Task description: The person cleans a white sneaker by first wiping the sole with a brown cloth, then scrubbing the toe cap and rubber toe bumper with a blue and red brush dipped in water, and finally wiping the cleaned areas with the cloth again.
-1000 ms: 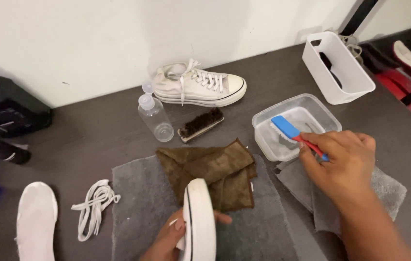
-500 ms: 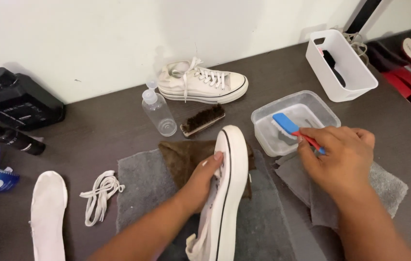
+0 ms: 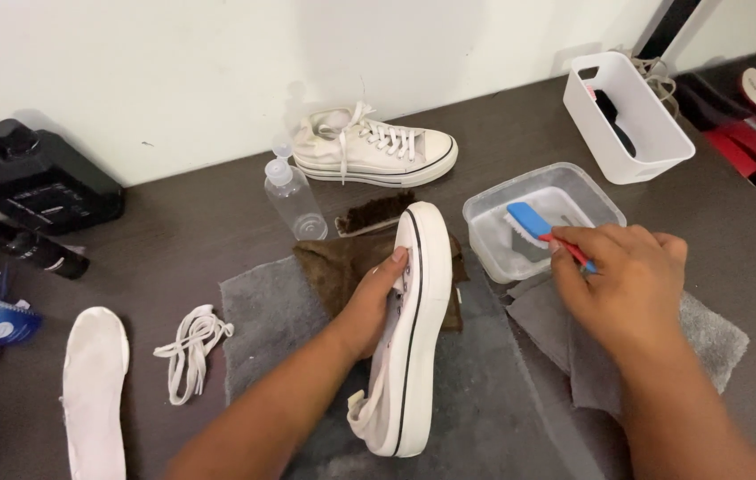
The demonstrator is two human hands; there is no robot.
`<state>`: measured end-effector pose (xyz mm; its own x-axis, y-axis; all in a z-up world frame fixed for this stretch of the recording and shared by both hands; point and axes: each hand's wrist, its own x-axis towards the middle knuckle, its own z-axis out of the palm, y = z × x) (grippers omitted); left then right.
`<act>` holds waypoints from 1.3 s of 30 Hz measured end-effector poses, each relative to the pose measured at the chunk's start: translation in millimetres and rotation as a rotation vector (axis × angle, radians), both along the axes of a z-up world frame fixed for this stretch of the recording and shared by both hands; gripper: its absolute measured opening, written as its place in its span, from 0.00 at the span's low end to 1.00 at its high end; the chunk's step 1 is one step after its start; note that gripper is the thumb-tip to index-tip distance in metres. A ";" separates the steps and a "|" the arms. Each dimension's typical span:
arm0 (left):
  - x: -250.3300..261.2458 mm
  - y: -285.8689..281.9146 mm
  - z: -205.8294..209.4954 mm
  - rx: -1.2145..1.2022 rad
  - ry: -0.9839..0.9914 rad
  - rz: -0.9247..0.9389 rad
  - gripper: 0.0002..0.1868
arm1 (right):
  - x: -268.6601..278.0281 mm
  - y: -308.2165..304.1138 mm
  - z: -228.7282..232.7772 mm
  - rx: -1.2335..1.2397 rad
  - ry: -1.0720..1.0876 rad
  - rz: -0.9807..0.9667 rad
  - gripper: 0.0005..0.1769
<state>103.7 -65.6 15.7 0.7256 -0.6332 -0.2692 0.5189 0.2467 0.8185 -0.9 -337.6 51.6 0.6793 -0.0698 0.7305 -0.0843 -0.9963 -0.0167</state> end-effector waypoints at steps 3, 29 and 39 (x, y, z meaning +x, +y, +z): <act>-6.4 4.6 5.6 -0.014 0.021 0.019 0.31 | 1.5 -0.9 -0.9 0.064 0.062 -0.011 0.05; -66.8 83.7 -28.3 0.079 0.270 0.081 0.24 | 12.0 6.3 -11.7 -0.045 0.085 -0.026 0.04; -65.2 79.9 4.1 0.180 0.178 -0.030 0.33 | 12.4 5.1 -14.1 -0.056 0.088 -0.036 0.06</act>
<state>38.6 14.3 19.7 0.6383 -0.5843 -0.5011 0.6636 0.0878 0.7429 11.5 -332.5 37.5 0.7391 -0.0562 0.6713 -0.1189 -0.9918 0.0478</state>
